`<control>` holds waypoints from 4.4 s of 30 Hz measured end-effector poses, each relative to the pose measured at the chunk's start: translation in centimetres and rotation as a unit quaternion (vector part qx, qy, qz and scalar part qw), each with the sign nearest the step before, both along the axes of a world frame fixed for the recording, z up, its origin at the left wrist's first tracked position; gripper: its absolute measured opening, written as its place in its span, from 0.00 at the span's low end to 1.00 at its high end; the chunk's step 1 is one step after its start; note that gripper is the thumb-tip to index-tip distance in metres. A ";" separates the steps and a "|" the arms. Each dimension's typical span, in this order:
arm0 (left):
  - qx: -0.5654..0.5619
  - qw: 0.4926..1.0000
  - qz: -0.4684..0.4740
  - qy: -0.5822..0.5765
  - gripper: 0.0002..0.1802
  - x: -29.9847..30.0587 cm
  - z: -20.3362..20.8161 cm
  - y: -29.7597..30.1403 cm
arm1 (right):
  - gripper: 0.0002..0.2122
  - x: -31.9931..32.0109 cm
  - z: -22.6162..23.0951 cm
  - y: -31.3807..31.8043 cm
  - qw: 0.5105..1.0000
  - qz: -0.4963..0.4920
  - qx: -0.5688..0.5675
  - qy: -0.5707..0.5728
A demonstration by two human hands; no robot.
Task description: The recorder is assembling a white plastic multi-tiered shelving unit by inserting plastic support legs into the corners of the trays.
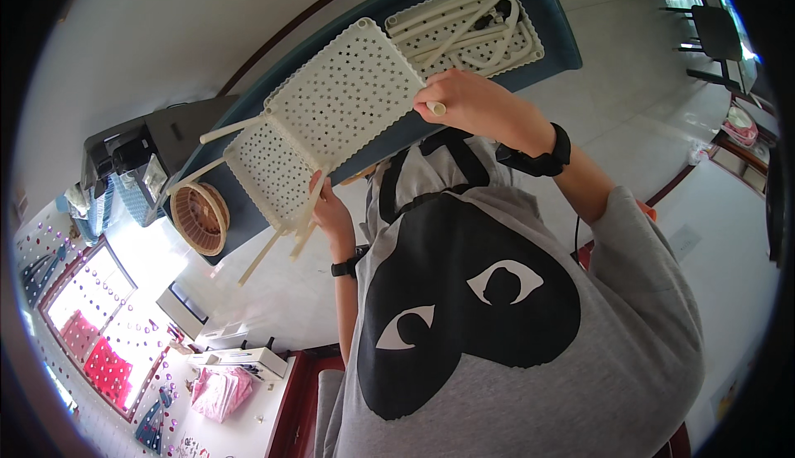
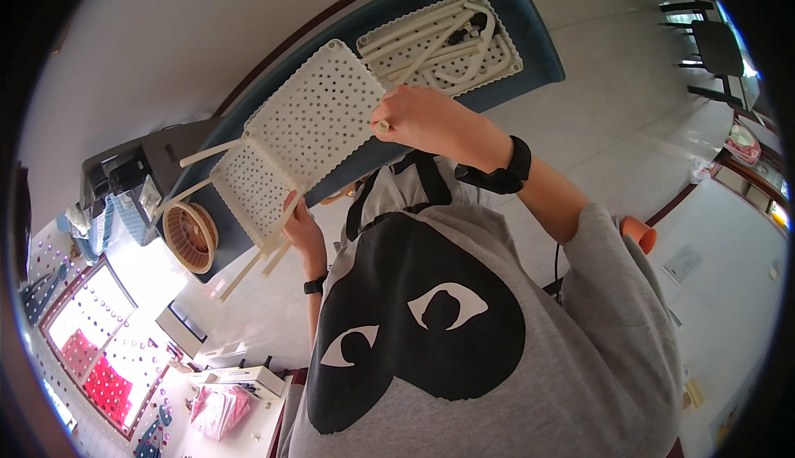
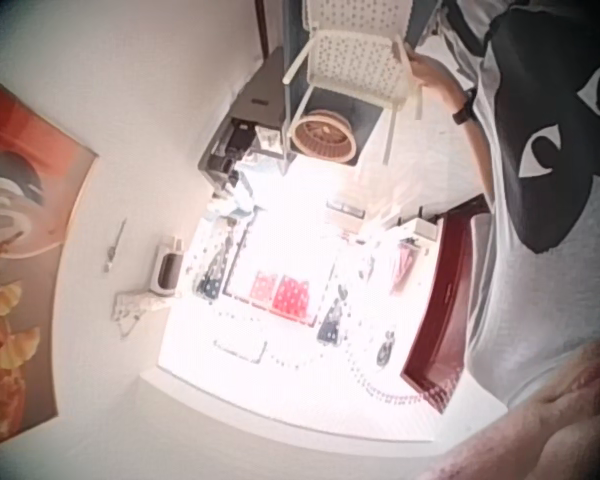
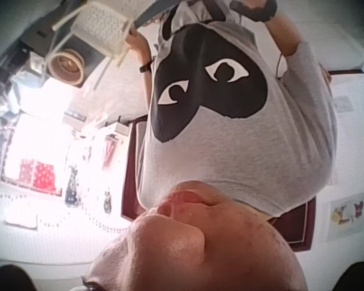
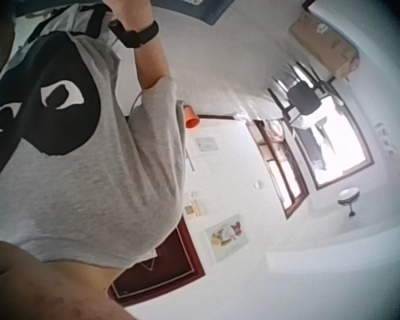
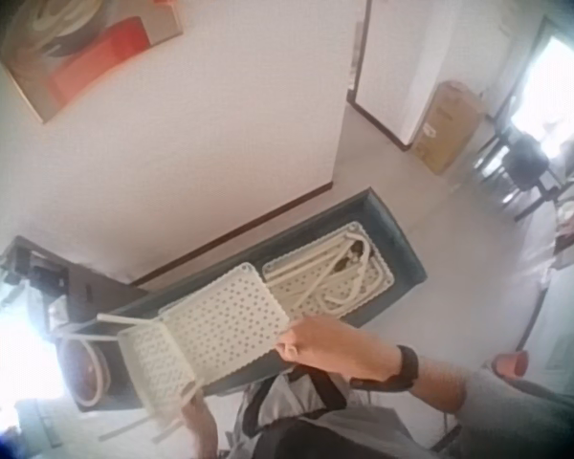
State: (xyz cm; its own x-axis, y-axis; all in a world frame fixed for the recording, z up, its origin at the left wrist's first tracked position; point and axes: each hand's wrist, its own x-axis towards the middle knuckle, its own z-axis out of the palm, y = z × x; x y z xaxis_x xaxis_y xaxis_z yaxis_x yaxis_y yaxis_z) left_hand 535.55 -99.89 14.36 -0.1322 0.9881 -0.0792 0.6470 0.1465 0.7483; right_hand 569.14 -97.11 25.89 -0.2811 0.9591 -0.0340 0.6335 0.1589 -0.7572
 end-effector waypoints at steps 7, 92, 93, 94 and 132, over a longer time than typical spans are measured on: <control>0.084 0.984 -0.078 0.138 0.12 0.1 0.5 -0.1 | 0.08 0.4 -0.9 -0.5 1.000 0.027 0.004 -0.006; -0.135 0.973 -0.183 -0.046 0.14 -3.4 4.5 0.2 | 0.13 4.5 -16.1 5.5 0.905 -0.046 0.090 -0.414; -0.192 0.946 -0.254 0.055 0.14 -3.3 5.3 0.1 | 0.12 4.6 -15.8 5.6 0.913 -0.040 0.081 -0.397; -0.240 0.935 -0.251 0.070 0.16 -2.8 6.6 0.4 | 0.11 4.7 -15.0 5.7 0.921 -0.033 0.074 -0.381; 0.013 0.974 -0.116 -0.195 0.12 2.0 23.9 12.1 | 0.35 8.6 -9.0 5.4 0.967 -0.177 0.032 -0.181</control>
